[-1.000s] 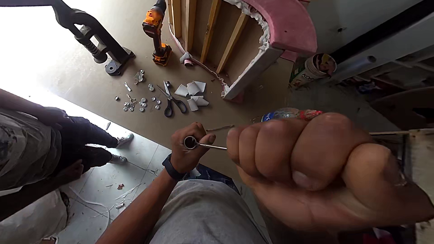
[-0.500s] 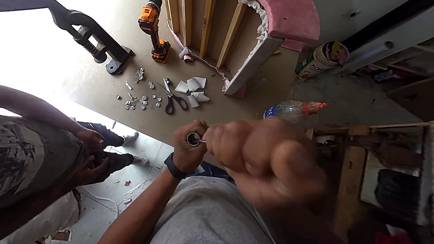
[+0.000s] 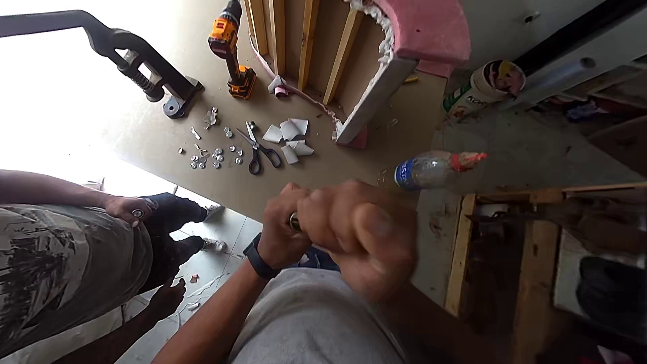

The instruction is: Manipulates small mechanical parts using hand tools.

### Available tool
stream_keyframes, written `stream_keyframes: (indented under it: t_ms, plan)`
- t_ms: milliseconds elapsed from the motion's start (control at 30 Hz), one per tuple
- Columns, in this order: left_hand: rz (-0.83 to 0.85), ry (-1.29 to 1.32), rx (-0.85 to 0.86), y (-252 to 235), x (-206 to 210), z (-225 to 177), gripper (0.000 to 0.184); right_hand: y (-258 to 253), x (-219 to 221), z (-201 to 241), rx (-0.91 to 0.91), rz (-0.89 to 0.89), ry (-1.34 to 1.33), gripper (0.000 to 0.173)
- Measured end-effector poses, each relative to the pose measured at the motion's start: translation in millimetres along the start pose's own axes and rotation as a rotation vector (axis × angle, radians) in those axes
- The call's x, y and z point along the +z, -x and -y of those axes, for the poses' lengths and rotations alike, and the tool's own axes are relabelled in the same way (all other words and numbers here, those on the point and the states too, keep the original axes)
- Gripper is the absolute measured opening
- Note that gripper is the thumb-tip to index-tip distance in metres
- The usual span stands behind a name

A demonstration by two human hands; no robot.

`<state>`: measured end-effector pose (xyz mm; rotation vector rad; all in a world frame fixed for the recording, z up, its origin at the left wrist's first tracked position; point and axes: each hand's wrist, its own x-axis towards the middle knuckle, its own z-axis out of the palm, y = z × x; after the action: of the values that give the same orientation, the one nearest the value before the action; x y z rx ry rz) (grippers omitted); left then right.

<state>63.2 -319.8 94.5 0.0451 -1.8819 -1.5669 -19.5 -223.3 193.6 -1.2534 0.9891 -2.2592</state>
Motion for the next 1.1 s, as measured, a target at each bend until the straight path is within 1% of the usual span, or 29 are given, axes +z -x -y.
stream_keyframes:
  t_ms: [33,100,167,267,333,367,400,467,500,567,600,667,733,800,833,900,933,1000,1067,1100]
  plan:
    - [0.01,-0.023,-0.031,-2.8,-2.8,-3.5,0.014,-4.3,-1.2,4.2,-0.011,-0.003,-0.051,0.042]
    - [0.03,0.024,-0.041,4.6,-6.3,-3.5,0.017,-10.6,-0.2,30.8,-0.064,0.016,-0.114,0.042]
    - [0.016,0.042,-0.006,2.2,-6.8,1.5,0.021,-22.8,-6.2,51.1,-0.154,0.058,-0.146,0.04]
    - [-0.022,0.076,0.004,1.9,-6.0,1.1,0.023,-26.5,-9.5,59.9,-0.161,0.045,-0.179,0.038]
    - [-0.027,0.211,-0.035,5.0,-5.2,1.2,0.022,-22.2,-7.7,58.3,-0.172,-0.004,-0.221,0.039]
    - [-0.035,0.338,-0.082,7.1,-4.0,2.4,0.022,-19.7,-7.1,59.2,-0.164,-0.042,-0.244,0.039]
    - [-0.046,0.476,-0.13,8.9,-2.8,5.2,0.026,-17.5,-8.0,61.3,-0.142,-0.089,-0.266,0.039]
    - [-0.064,0.661,-0.226,10.1,-1.9,9.1,0.044,-14.9,-15.4,65.3,-0.083,-0.156,-0.32,0.039]
    - [-0.078,0.724,-0.28,9.9,-1.6,9.6,0.054,-15.6,-19.4,64.6,-0.086,-0.191,-0.35,0.039]
    - [-0.093,0.797,-0.36,8.4,-1.3,9.5,0.072,-18.1,-25.5,61.8,-0.1,-0.25,-0.391,0.038]
    - [-0.1,0.81,-0.39,7.1,-1.3,8.5,0.077,-18.3,-27.3,59.7,-0.11,-0.274,-0.399,0.039]
    - [-0.097,0.833,-0.425,5.5,-1.6,6.0,0.082,-15.0,-30.1,56.0,-0.11,-0.308,-0.388,0.039]
    - [-0.085,0.838,-0.429,4.3,-1.8,3.3,0.082,-10.8,-30.8,52.9,-0.071,-0.322,-0.298,0.041]
    - [-0.069,0.806,-0.401,2.8,-0.8,-0.1,0.081,-4.5,-30.9,49.3,0.037,-0.283,-0.013,0.039]
    - [-0.066,0.783,-0.378,1.4,0.0,-2.7,0.08,-0.5,-31.5,46.3,0.116,-0.227,0.176,0.035]
    - [-0.068,0.742,-0.344,-1.4,1.1,-11.2,0.076,6.7,-31.7,35.8,0.3,-0.051,0.586,0.025]
    - [-0.077,0.742,-0.34,-2.6,1.4,-15.9,0.073,12.3,-31.4,26.7,0.398,0.037,0.737,0.026]
    - [-0.056,0.725,-0.35,-4.6,0.3,-22.5,0.075,26.0,-29.4,7.6,0.518,0.154,0.855,0.038]
    - [-0.034,0.728,-0.365,-5.6,1.5,-27.8,0.076,34.1,-24.6,-4.0,0.514,0.202,0.88,0.042]
    - [-0.03,0.749,-0.365,-5.3,2.6,-29.5,0.075,35.4,-22.9,-7.4,0.496,0.214,0.889,0.041]
